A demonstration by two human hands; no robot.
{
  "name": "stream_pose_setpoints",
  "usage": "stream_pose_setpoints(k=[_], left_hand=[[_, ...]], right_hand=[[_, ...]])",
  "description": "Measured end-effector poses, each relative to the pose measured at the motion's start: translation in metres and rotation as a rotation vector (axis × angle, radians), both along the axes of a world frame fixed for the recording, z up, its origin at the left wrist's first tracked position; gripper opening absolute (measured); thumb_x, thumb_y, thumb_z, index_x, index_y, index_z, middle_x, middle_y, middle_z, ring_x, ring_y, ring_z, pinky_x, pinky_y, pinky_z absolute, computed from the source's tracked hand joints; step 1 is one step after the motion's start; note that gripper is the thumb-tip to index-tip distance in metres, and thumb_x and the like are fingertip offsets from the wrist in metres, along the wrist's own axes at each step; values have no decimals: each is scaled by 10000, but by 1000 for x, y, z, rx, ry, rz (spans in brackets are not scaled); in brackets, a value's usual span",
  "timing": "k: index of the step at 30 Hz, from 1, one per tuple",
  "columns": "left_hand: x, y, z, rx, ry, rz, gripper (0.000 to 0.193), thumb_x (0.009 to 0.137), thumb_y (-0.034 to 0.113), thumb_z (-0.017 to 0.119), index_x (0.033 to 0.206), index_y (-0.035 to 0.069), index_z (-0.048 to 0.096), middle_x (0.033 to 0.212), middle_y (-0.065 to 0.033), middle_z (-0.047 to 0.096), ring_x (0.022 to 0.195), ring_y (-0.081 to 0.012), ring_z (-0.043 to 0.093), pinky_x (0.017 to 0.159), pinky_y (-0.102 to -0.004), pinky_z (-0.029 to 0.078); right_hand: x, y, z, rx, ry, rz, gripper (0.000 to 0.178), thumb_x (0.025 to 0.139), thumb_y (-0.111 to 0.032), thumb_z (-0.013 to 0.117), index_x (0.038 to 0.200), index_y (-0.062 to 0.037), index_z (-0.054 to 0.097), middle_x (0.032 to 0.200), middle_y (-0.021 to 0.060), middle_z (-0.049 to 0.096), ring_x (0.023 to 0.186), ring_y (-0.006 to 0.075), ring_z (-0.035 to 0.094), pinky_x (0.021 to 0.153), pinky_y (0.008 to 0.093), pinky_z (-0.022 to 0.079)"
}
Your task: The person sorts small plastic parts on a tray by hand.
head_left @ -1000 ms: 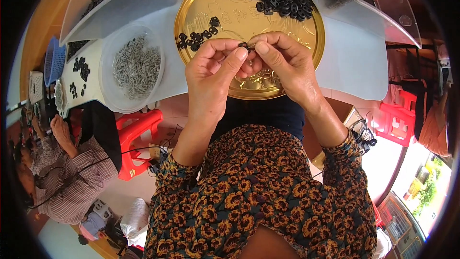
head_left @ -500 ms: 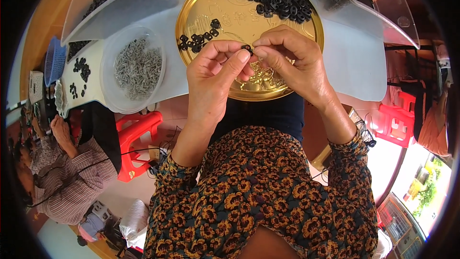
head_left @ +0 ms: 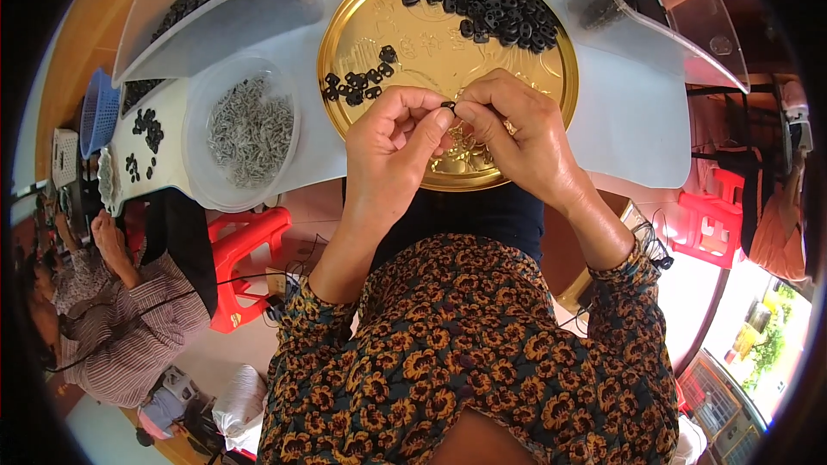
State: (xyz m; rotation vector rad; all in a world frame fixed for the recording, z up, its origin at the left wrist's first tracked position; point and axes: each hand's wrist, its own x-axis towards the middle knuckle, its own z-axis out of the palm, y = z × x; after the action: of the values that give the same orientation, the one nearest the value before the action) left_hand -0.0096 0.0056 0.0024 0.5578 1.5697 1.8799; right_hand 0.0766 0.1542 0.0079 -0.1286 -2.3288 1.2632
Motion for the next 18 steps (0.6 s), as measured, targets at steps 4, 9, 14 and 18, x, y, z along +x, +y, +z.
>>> stream_pose_setpoints(k=[4,9,14,18], left_hand=[[-3,-1,-4,28,-147,-17,137,906,54,623,1016,-21,587,854,-67,644,693,-103,614,629,-218,505],[-3,-2,-3,112,-202,-21,157,899,76,642,1015,-19,596,859,-89,671,695,-118,621,643,-230,516],[-3,-2,-3,116,-188,-32,147,902,67,634,1012,-20,592,853,-89,662,699,-117,617,639,-230,509],[0,-3,2,113,-183,-46,134,910,63,621,1006,-23,583,847,-86,651,698,-106,605,630,-228,498]], right_hand=[[3,4,0,-148,-115,37,85,884,-61,619,899,21,609,800,116,610,697,232,628,624,304,490],[8,8,7,-332,-224,99,150,956,-105,551,959,33,608,820,79,622,684,126,627,613,256,504],[8,11,9,-135,-158,101,131,926,-115,590,955,13,600,844,116,611,696,222,634,619,307,506],[5,14,14,153,-75,165,120,878,-110,629,932,-11,587,837,147,576,755,334,607,634,368,494]])
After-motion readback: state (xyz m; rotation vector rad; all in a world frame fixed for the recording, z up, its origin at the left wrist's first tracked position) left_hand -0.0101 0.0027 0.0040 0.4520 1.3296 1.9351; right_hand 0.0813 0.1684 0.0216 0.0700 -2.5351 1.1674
